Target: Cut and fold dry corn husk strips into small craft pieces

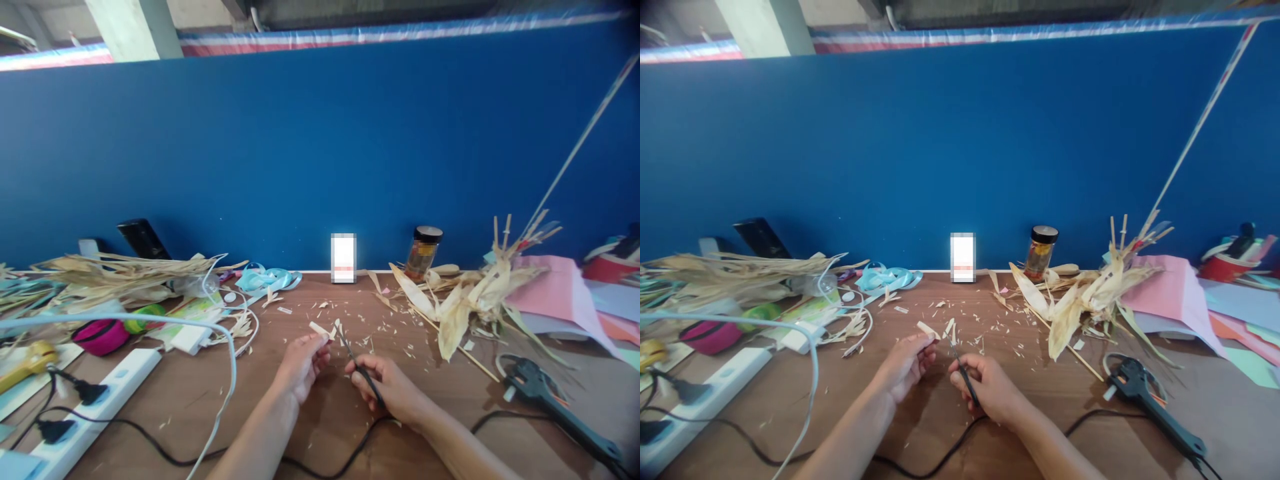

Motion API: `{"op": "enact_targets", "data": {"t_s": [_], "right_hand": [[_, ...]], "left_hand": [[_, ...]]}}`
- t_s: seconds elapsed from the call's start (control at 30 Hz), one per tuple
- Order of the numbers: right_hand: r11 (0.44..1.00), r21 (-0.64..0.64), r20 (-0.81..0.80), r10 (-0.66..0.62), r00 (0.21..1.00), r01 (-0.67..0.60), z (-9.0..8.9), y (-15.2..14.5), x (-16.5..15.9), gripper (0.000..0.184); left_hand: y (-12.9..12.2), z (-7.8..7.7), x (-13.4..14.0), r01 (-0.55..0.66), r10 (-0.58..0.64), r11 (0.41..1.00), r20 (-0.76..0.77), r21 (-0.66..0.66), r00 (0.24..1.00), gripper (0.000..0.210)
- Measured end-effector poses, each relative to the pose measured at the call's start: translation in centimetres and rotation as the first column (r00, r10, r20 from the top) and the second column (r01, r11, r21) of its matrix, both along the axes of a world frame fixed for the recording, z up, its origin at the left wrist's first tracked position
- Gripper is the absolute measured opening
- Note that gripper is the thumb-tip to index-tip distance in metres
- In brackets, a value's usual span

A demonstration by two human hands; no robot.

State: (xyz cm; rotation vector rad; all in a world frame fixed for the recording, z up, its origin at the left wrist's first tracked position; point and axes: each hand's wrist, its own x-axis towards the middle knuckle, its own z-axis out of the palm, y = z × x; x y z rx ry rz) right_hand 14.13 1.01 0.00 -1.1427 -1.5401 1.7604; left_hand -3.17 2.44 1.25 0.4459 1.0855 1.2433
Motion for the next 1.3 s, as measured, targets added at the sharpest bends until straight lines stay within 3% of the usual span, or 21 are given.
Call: {"op": "enact_targets", "data": {"t_s": [0.33, 0.5, 0.6, 0.77, 0.9, 1.03, 1.17, 1.3], "right_hand": [[0.999, 0.002, -0.043, 0.033, 0.999, -0.033, -0.2, 0.0, 0.2, 0.029], [0.984, 0.074, -0.157, -0.152, 0.976, 0.165, -0.6, 0.2, -0.3, 0.033], [0.955, 0.042, -0.269, -0.272, 0.924, 0.294, -0.4, 0.5, -0.4, 0.04], [0.934, -0.023, -0.341, -0.343, 0.875, 0.357, 0.2, 0.7, -0.1, 0.047], [0.946, -0.009, -0.346, -0.308, 0.886, 0.325, 0.2, 0.6, 0.0, 0.043], [0.967, 0.004, -0.289, -0.244, 0.926, 0.256, 0.2, 0.0, -0.7, 0.035], [0.986, 0.055, -0.286, -0.133, 0.949, 0.155, 0.4, -0.9, -1.8, 0.03], [0.99, 0.12, -0.301, -0.029, 0.953, 0.068, 0.6, -1.4, -2.1, 0.025]], "left_hand": [[-0.2, -0.1, 0.5, 0.006, -0.007, 0.998, 0.006, 0.055, 1.0, 0.005], [-0.9, 0.2, 1.4, 0.055, -0.05, 0.995, -0.055, 0.085, 0.997, 0.009], [-1.6, 0.0, 2.4, 0.127, -0.108, 0.983, -0.147, 0.129, 0.983, 0.014], [-2.3, -0.4, 3.4, 0.184, -0.116, 0.954, -0.274, 0.236, 0.955, 0.016], [-2.2, -0.2, 3.3, 0.135, -0.094, 0.971, -0.207, 0.195, 0.974, 0.016], [-1.8, -0.1, 3.0, -0.011, 0.017, 0.991, -0.049, 0.135, 0.999, 0.016], [-1.6, 0.0, 3.2, -0.084, 0.073, 0.989, 0.098, 0.118, 0.993, 0.019], [-1.8, 0.2, 3.7, -0.136, 0.128, 0.989, 0.136, 0.051, 0.982, 0.023]]}}
